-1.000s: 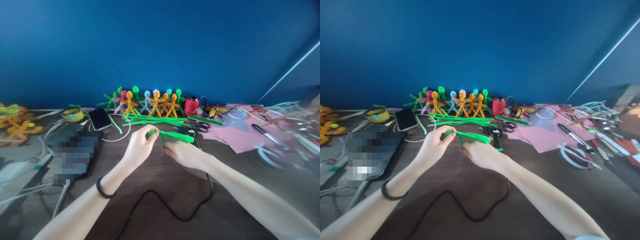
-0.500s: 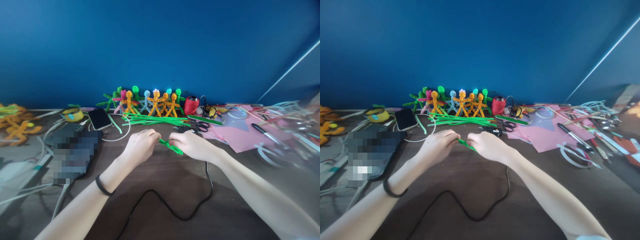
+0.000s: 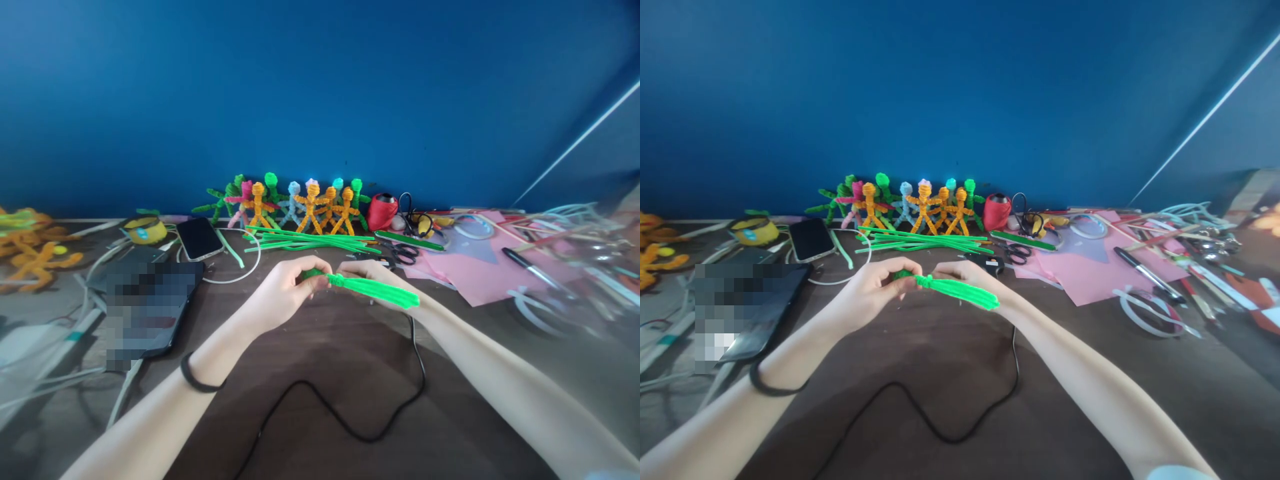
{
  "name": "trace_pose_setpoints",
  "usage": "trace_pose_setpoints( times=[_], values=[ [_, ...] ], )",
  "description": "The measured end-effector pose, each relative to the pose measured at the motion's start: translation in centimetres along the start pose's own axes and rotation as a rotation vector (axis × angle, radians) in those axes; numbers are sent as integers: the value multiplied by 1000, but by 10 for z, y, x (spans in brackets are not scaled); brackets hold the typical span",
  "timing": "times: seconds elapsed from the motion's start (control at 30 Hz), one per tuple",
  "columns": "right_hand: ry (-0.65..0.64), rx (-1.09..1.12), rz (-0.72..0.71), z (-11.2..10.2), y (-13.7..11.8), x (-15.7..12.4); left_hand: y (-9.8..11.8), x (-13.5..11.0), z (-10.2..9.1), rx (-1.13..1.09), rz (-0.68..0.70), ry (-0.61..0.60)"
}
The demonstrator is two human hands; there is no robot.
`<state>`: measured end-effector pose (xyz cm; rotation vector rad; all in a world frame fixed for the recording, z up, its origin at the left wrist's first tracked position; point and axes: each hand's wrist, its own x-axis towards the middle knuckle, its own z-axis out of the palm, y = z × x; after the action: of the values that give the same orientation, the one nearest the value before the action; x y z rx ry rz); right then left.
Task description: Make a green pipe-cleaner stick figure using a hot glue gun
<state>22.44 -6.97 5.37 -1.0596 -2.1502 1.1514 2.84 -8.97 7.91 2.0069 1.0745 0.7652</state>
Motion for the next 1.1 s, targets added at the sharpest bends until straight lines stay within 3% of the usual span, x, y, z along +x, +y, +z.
trace_pose_setpoints(
  times=[0.13, 0.2, 0.47, 0.7, 0.93, 1.1],
  values=[
    [152, -21, 80, 25, -1, -2, 0, 0, 5, 16, -32, 137],
    [169, -78, 89, 35, -5, -4, -1, -1, 8, 80, -22, 211],
    [75, -280, 67, 45, -28, -10, -7, -3, 15, 431, 68, 338],
    [61, -386, 72, 20, -41, -16, -12, -3, 12, 658, 151, 233],
    [54, -356, 47, -5, -44, -20, -6, -2, 6, 571, 102, 171],
    [52, -325, 78, -15, -42, -19, -1, -2, 2, 497, 96, 58]
  ],
)
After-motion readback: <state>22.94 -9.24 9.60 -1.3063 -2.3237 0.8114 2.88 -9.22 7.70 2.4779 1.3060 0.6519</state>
